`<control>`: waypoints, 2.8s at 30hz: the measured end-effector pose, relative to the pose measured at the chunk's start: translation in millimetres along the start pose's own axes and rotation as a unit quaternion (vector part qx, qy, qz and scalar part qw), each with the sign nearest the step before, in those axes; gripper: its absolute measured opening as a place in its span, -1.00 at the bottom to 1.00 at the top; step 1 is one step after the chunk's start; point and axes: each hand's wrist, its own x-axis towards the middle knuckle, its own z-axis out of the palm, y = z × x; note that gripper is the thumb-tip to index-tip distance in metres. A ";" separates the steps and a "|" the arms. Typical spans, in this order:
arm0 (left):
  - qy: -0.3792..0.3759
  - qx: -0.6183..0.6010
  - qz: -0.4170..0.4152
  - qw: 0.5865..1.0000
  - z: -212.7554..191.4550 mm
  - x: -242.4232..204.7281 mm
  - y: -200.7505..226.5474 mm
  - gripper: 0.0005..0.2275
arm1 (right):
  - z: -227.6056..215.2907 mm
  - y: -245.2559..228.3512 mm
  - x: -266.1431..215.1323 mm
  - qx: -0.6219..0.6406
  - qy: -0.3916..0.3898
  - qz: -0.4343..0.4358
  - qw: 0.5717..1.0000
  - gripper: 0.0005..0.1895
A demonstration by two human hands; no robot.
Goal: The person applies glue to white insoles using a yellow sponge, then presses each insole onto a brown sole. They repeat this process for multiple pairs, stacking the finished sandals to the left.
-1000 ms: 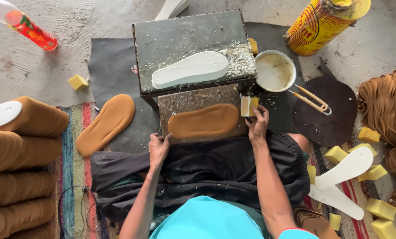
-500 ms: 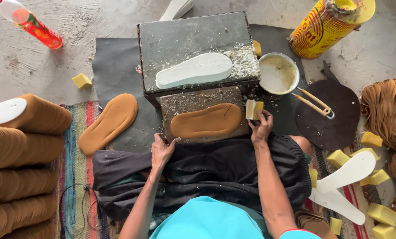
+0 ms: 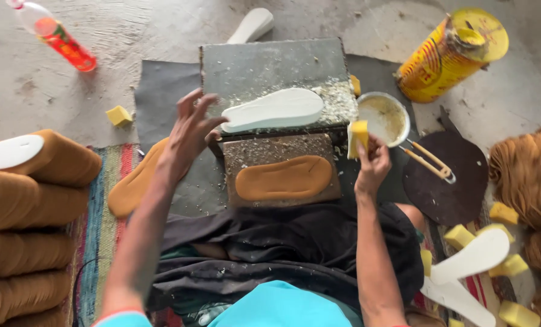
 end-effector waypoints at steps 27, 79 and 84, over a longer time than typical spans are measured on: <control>0.059 -0.101 0.036 0.993 -95.1 67.1 47.5 -0.93 | 68.4 -102.1 -40.1 -0.121 -0.039 -0.088 0.988 -0.59; -0.006 -0.388 -0.392 0.834 182.3 -174.0 54.7 -0.52 | 19.9 77.2 -76.0 -0.530 -0.234 -0.150 0.801 -0.85; -0.007 -0.375 -0.404 0.834 176.4 -175.4 56.4 -0.49 | 28.8 54.9 -91.5 -0.553 -0.331 -0.164 0.747 -0.56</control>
